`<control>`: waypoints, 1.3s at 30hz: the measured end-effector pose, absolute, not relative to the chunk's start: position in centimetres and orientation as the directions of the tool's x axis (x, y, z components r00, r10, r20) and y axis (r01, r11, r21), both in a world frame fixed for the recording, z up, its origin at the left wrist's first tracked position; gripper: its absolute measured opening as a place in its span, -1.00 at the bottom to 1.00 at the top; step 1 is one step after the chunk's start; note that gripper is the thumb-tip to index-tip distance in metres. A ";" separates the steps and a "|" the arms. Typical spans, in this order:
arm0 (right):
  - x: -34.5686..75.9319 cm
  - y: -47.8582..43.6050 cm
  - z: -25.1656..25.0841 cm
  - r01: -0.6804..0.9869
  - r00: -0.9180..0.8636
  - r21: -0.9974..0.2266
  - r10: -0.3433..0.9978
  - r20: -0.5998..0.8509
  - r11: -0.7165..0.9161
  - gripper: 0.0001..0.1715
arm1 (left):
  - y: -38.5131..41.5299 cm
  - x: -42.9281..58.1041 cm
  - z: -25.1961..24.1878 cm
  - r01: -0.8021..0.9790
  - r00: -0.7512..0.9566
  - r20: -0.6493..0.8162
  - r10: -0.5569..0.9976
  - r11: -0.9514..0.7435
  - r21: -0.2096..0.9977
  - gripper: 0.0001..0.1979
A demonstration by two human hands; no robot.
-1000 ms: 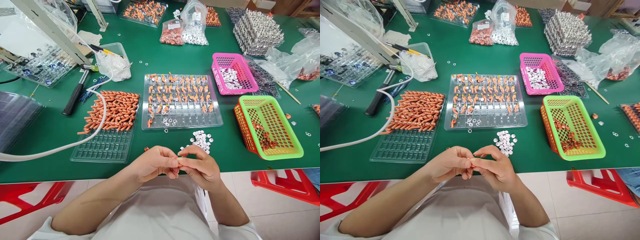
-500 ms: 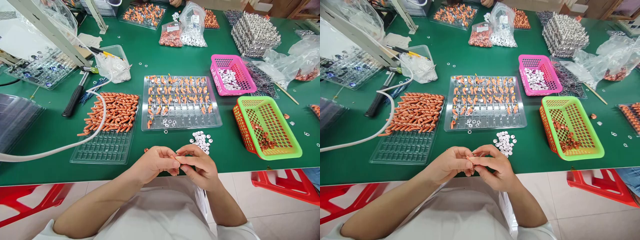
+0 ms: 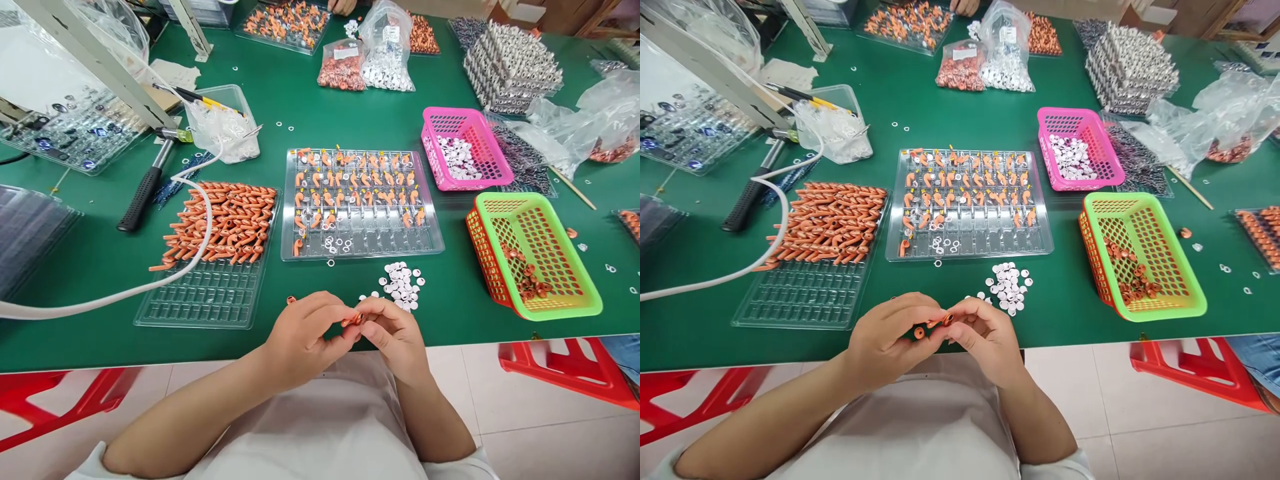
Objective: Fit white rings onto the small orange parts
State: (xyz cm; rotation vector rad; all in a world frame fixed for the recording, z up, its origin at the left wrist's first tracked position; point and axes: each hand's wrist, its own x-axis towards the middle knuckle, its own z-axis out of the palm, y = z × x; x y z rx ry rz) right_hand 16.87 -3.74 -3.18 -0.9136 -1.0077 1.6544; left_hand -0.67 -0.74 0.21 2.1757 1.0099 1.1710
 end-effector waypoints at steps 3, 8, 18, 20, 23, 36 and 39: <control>17.2 -3.6 -3.2 -0.349 -0.294 -0.902 0.943 -0.154 -0.256 -0.77 | -0.9 -0.6 -0.2 0.383 0.413 0.554 0.723 -0.689 0.615 -0.85; 17.7 -3.4 -3.6 -0.383 -0.360 -0.866 0.915 -0.180 -0.321 -0.76 | -1.0 -0.7 -0.3 0.331 0.458 0.569 0.683 -0.725 0.603 -0.79; 17.7 -3.3 -3.7 -0.397 -0.296 -0.886 0.947 -0.124 -0.240 -0.85 | -1.0 -1.3 -0.4 0.261 0.514 0.522 0.681 -0.703 0.661 -0.76; 17.6 -3.4 -3.8 -0.401 -0.283 -0.890 0.953 -0.107 -0.219 -0.85 | -1.0 -1.4 -0.7 0.260 0.510 0.528 0.679 -0.707 0.658 -0.76; 17.6 -3.5 -3.7 -0.407 -0.295 -0.885 0.950 -0.107 -0.226 -0.84 | -0.9 -1.4 -1.0 0.238 0.505 0.533 0.679 -0.703 0.670 -0.76; 16.9 -3.8 -3.9 -0.403 -0.194 -0.900 0.976 -0.095 -0.167 -0.89 | -1.0 -1.4 -1.3 0.195 0.466 0.546 0.696 -0.683 0.704 -0.63; 16.7 -3.9 -3.9 -0.445 -0.224 -0.874 0.969 -0.101 -0.194 -0.86 | -1.2 -1.4 -1.4 0.181 0.444 0.563 0.697 -0.686 0.705 -0.64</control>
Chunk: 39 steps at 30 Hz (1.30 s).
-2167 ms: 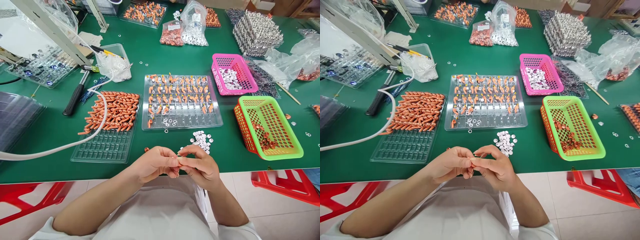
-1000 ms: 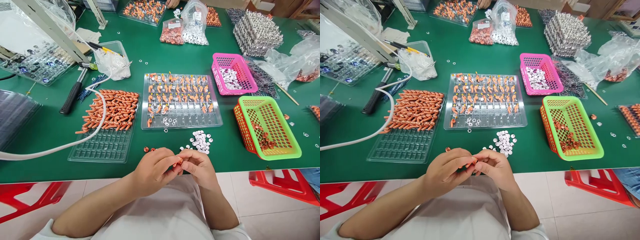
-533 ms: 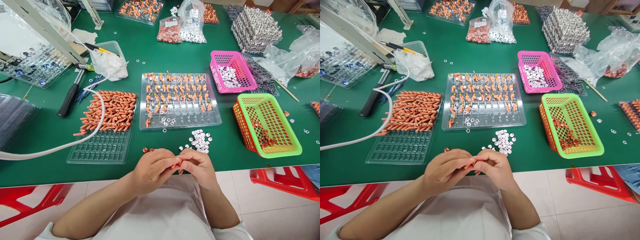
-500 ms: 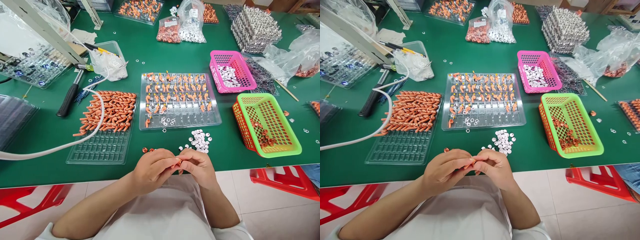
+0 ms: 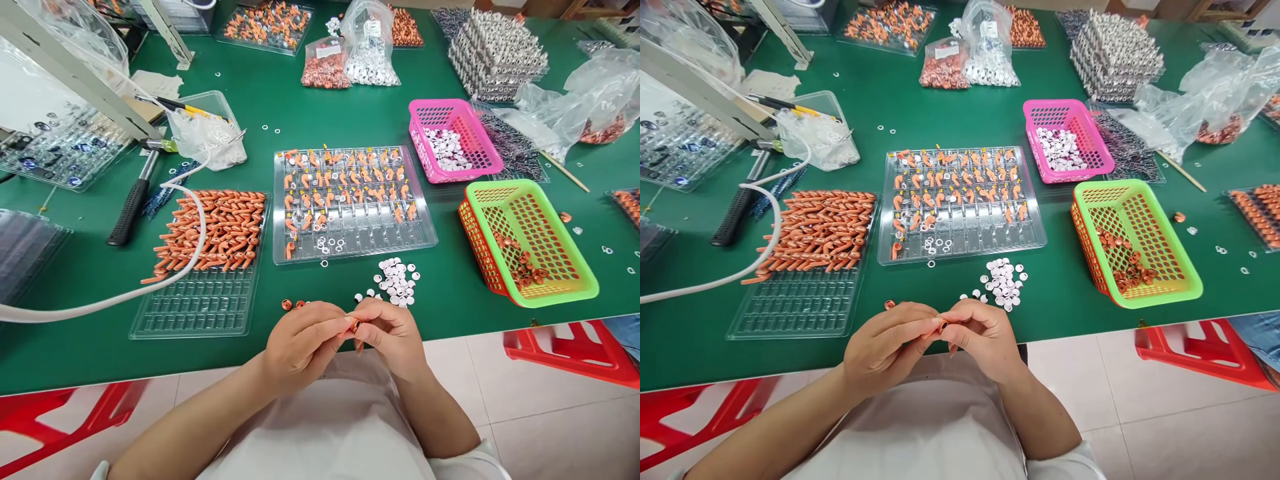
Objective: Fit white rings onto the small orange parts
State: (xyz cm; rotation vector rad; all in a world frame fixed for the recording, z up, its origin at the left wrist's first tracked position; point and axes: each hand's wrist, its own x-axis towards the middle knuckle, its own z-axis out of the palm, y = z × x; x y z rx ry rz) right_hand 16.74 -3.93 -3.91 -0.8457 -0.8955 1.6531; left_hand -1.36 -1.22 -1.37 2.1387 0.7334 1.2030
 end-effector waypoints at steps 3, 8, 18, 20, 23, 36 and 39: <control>16.7 -4.0 -4.0 -0.470 -0.268 -0.855 0.958 -0.101 -0.221 -0.81 | -1.4 -1.3 -1.4 0.185 0.427 0.569 0.703 -0.683 0.707 -0.64; 16.5 -4.2 -4.3 -0.492 -0.306 -0.840 0.949 -0.080 -0.230 -0.74 | -1.4 -1.2 -1.3 0.184 0.404 0.588 0.700 -0.692 0.698 -0.62; 16.1 -4.6 -4.3 -0.484 -0.276 -0.857 0.960 -0.042 -0.177 -0.75 | -1.4 -1.1 -1.6 0.202 0.383 0.647 0.659 -0.743 0.638 -0.72; 16.1 -4.6 -4.2 -0.459 -0.257 -0.871 0.965 -0.055 -0.172 -0.75 | -1.4 -1.2 -1.5 0.224 0.387 0.649 0.655 -0.750 0.623 -0.75; 16.1 -4.6 -4.0 -0.453 -0.246 -0.872 0.966 -0.077 -0.185 -0.76 | -1.6 -1.3 -1.4 0.247 0.399 0.646 0.650 -0.755 0.607 -0.73; 16.6 -4.6 -3.4 -0.052 -0.117 -0.985 0.979 0.168 0.163 -0.83 | -2.1 -1.3 -1.4 0.176 0.422 0.441 0.792 -0.549 0.817 -0.70; 17.2 -4.3 -3.0 0.227 -0.156 -0.887 0.914 0.375 0.403 -0.81 | -2.1 -1.6 -1.2 0.163 0.442 0.252 0.861 -0.353 0.921 -0.58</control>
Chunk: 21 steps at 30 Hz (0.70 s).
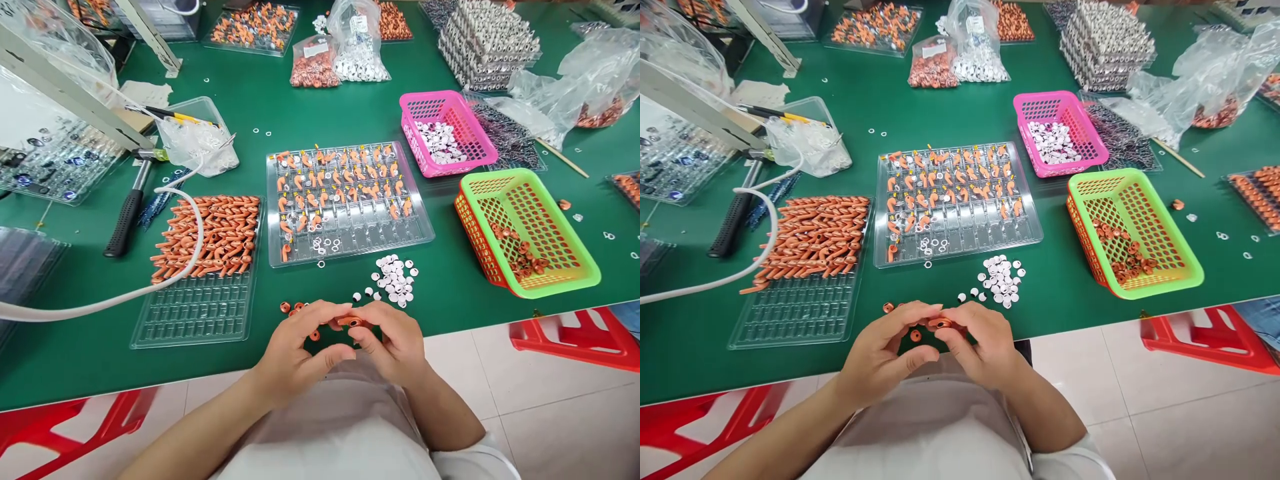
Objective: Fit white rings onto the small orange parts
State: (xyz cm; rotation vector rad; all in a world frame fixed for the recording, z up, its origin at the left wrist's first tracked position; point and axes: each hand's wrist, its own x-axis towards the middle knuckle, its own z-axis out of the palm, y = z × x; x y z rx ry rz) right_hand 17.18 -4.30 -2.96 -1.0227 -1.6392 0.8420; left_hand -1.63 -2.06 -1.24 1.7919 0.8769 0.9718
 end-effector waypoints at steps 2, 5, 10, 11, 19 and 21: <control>17.4 -4.2 -2.8 0.321 -0.224 -0.808 0.869 0.441 0.493 -0.76 | -1.9 -1.8 -1.2 0.139 0.445 0.200 0.873 -0.288 0.947 -0.54; 17.5 -4.3 -2.8 0.408 -0.289 -0.717 0.825 0.486 0.566 -0.78 | -1.7 -1.7 -1.3 0.091 0.448 0.208 0.869 -0.276 0.957 -0.56; 17.6 -4.4 -3.1 0.454 -0.349 -0.634 0.779 0.520 0.626 -0.84 | -1.4 -1.2 -1.4 0.045 0.434 0.232 0.870 -0.278 0.960 -0.57; 17.7 -4.4 -3.1 0.455 -0.349 -0.630 0.776 0.525 0.630 -0.85 | -1.4 -1.2 -1.5 0.030 0.434 0.233 0.870 -0.273 0.961 -0.57; 17.6 -4.6 -3.5 0.448 -0.337 -0.643 0.784 0.522 0.621 -0.89 | -2.1 -0.9 -1.7 -0.055 0.390 0.132 0.911 -0.120 0.991 -0.55; 17.6 -4.7 -3.6 0.446 -0.341 -0.641 0.781 0.523 0.624 -0.88 | -2.3 -0.8 -1.6 -0.072 0.378 0.102 0.920 -0.080 0.994 -0.56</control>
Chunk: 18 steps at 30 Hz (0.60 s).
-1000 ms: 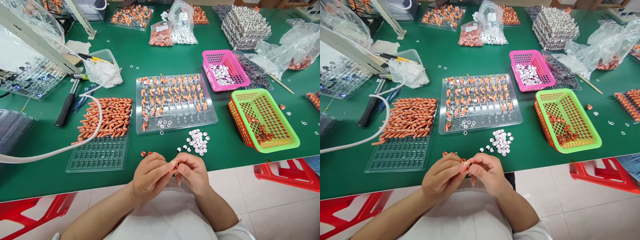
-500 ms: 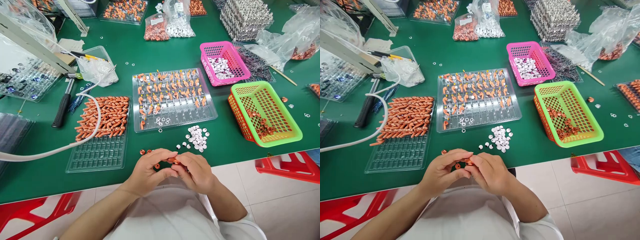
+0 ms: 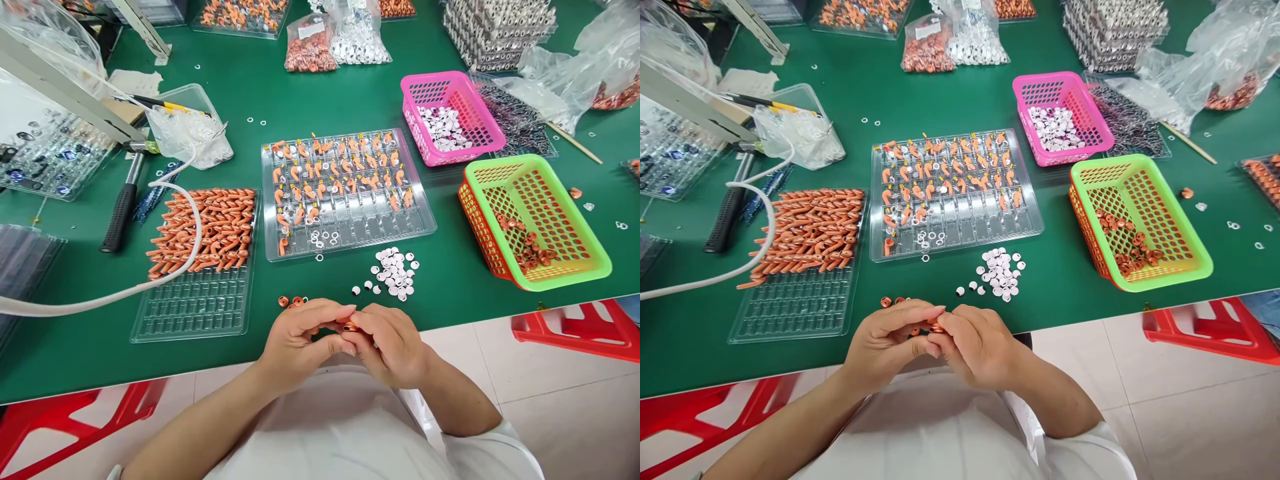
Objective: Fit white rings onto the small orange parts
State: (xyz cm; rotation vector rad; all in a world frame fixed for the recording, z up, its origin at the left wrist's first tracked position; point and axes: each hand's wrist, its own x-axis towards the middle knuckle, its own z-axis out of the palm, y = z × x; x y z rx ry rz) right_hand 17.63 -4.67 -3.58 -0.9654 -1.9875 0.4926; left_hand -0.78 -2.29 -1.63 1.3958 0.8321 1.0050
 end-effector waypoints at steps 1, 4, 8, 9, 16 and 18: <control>17.6 -4.7 -3.6 0.444 -0.343 -0.641 0.780 0.524 0.626 -0.87 | -2.4 -0.7 -1.6 -0.077 0.374 0.095 0.923 -0.071 0.994 -0.56; 17.7 -4.8 -3.5 0.433 -0.340 -0.645 0.776 0.531 0.630 -0.84 | -2.6 -0.6 -1.6 -0.079 0.358 0.094 0.929 -0.070 0.994 -0.57; 17.6 -4.8 -3.2 0.401 -0.332 -0.667 0.778 0.533 0.628 -0.82 | -2.8 -0.5 -1.5 -0.081 0.339 0.098 0.936 -0.075 0.994 -0.59; 17.6 -4.9 -3.1 0.397 -0.329 -0.671 0.780 0.532 0.626 -0.82 | -2.9 -0.5 -1.4 -0.083 0.337 0.097 0.937 -0.073 0.994 -0.58; 17.5 -4.8 -3.6 0.382 -0.343 -0.661 0.764 0.547 0.645 -0.82 | -3.1 -0.5 -1.2 -0.075 0.349 0.101 0.931 -0.080 0.994 -0.56; 17.5 -4.6 -3.9 0.374 -0.339 -0.662 0.760 0.554 0.650 -0.84 | -3.1 -0.5 -1.3 -0.069 0.337 0.090 0.937 -0.071 0.995 -0.57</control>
